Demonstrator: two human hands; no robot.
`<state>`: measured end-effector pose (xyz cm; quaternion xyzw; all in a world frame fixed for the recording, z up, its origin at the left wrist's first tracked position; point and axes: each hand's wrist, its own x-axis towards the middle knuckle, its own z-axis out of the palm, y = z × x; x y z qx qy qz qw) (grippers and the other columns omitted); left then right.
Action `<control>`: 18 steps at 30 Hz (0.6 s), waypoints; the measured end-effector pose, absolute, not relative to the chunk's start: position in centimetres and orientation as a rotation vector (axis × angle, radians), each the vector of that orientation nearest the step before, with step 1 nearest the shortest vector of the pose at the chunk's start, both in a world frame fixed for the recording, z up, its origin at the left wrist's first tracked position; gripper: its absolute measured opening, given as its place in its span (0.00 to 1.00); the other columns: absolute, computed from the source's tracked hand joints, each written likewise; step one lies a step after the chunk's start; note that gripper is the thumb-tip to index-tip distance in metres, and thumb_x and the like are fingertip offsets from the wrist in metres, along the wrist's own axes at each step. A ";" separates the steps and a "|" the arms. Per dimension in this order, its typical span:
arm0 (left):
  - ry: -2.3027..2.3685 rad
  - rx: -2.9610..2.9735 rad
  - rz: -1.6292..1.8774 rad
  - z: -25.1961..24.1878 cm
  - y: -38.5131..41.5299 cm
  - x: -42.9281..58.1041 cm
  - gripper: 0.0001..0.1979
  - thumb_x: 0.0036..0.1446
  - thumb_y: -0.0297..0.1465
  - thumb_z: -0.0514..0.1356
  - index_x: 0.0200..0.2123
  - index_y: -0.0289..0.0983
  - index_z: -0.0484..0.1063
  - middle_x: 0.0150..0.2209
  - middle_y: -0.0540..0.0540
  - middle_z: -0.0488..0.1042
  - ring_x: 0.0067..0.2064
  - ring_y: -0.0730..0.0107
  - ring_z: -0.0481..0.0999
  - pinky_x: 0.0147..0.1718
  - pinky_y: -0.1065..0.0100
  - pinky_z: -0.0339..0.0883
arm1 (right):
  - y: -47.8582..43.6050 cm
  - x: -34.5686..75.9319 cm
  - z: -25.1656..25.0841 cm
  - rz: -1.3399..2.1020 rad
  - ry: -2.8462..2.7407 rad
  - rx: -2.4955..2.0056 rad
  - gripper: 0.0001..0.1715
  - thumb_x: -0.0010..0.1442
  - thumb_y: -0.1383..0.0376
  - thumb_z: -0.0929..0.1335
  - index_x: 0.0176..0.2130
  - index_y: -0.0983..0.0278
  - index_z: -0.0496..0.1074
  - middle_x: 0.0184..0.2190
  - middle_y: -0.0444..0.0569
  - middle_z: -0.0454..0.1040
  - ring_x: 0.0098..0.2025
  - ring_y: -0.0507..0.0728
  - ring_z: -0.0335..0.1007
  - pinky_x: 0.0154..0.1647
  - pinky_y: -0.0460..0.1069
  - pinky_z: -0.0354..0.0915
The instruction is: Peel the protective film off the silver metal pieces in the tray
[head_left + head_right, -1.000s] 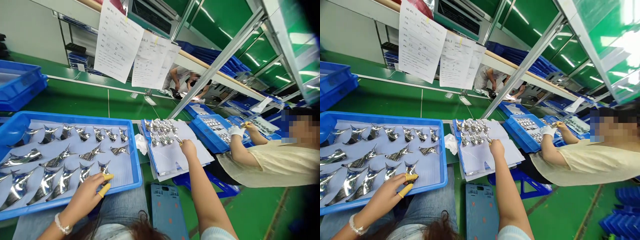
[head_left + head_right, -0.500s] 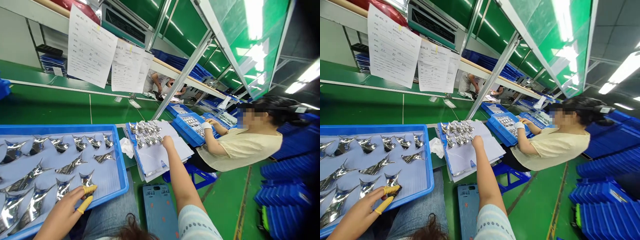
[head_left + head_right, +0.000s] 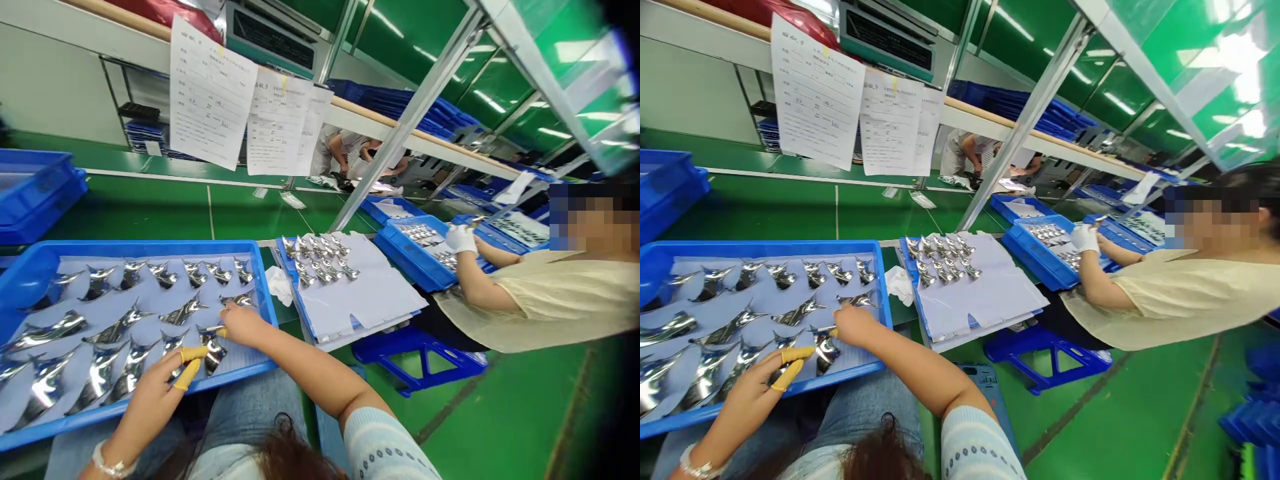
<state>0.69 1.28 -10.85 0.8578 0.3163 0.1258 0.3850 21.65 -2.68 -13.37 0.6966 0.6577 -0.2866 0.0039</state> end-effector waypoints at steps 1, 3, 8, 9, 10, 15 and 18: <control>0.859 2.161 0.317 -10.4 1.3 0.3 0.17 0.57 0.41 0.55 0.41 0.39 0.78 0.42 0.45 0.79 0.44 0.60 0.78 0.44 0.64 0.72 | -2.5 21.4 -13.7 -0.918 2.066 2.159 0.17 0.57 0.63 0.69 0.45 0.71 0.72 0.44 0.59 0.73 0.38 0.61 0.74 0.35 0.51 0.68; 0.945 2.101 0.327 -9.3 1.3 -0.3 0.16 0.57 0.41 0.55 0.41 0.38 0.78 0.42 0.44 0.79 0.45 0.60 0.77 0.46 0.62 0.71 | -2.5 21.3 -14.2 -0.958 2.069 2.127 0.14 0.58 0.64 0.68 0.43 0.71 0.72 0.41 0.57 0.74 0.38 0.59 0.73 0.36 0.51 0.68; 1.029 1.954 0.347 -7.6 1.3 -0.8 0.14 0.58 0.35 0.55 0.41 0.37 0.77 0.42 0.43 0.78 0.46 0.62 0.76 0.49 0.61 0.68 | -2.2 21.8 -15.8 -1.001 2.031 2.146 0.12 0.63 0.62 0.66 0.43 0.68 0.72 0.40 0.52 0.74 0.43 0.58 0.71 0.45 0.55 0.65; 1.038 1.937 0.346 -7.5 1.4 -0.8 0.14 0.58 0.34 0.55 0.41 0.37 0.77 0.42 0.43 0.78 0.45 0.62 0.76 0.48 0.62 0.68 | -2.1 21.8 -16.1 -1.006 2.013 2.162 0.13 0.63 0.61 0.66 0.43 0.69 0.71 0.40 0.52 0.74 0.43 0.58 0.71 0.45 0.55 0.65; 1.045 1.922 0.343 -7.5 1.5 -0.8 0.14 0.58 0.34 0.55 0.41 0.37 0.77 0.41 0.43 0.78 0.44 0.63 0.75 0.48 0.62 0.68 | -2.0 21.8 -16.3 -1.013 1.996 2.175 0.13 0.62 0.62 0.67 0.44 0.68 0.71 0.40 0.52 0.74 0.43 0.58 0.71 0.45 0.55 0.65; 1.068 1.848 0.349 -7.4 1.8 -0.9 0.13 0.58 0.33 0.55 0.42 0.37 0.77 0.42 0.43 0.78 0.45 0.63 0.75 0.47 0.64 0.67 | -1.6 21.4 -16.3 -1.029 1.950 2.278 0.13 0.59 0.66 0.68 0.45 0.69 0.70 0.42 0.56 0.74 0.43 0.59 0.71 0.41 0.51 0.63; 1.079 1.795 0.356 -7.3 2.0 -1.0 0.13 0.58 0.33 0.56 0.42 0.36 0.77 0.43 0.43 0.78 0.46 0.64 0.75 0.48 0.65 0.66 | -1.2 20.8 -16.2 -1.080 1.977 2.327 0.14 0.58 0.64 0.69 0.45 0.67 0.70 0.44 0.57 0.73 0.44 0.60 0.70 0.40 0.49 0.61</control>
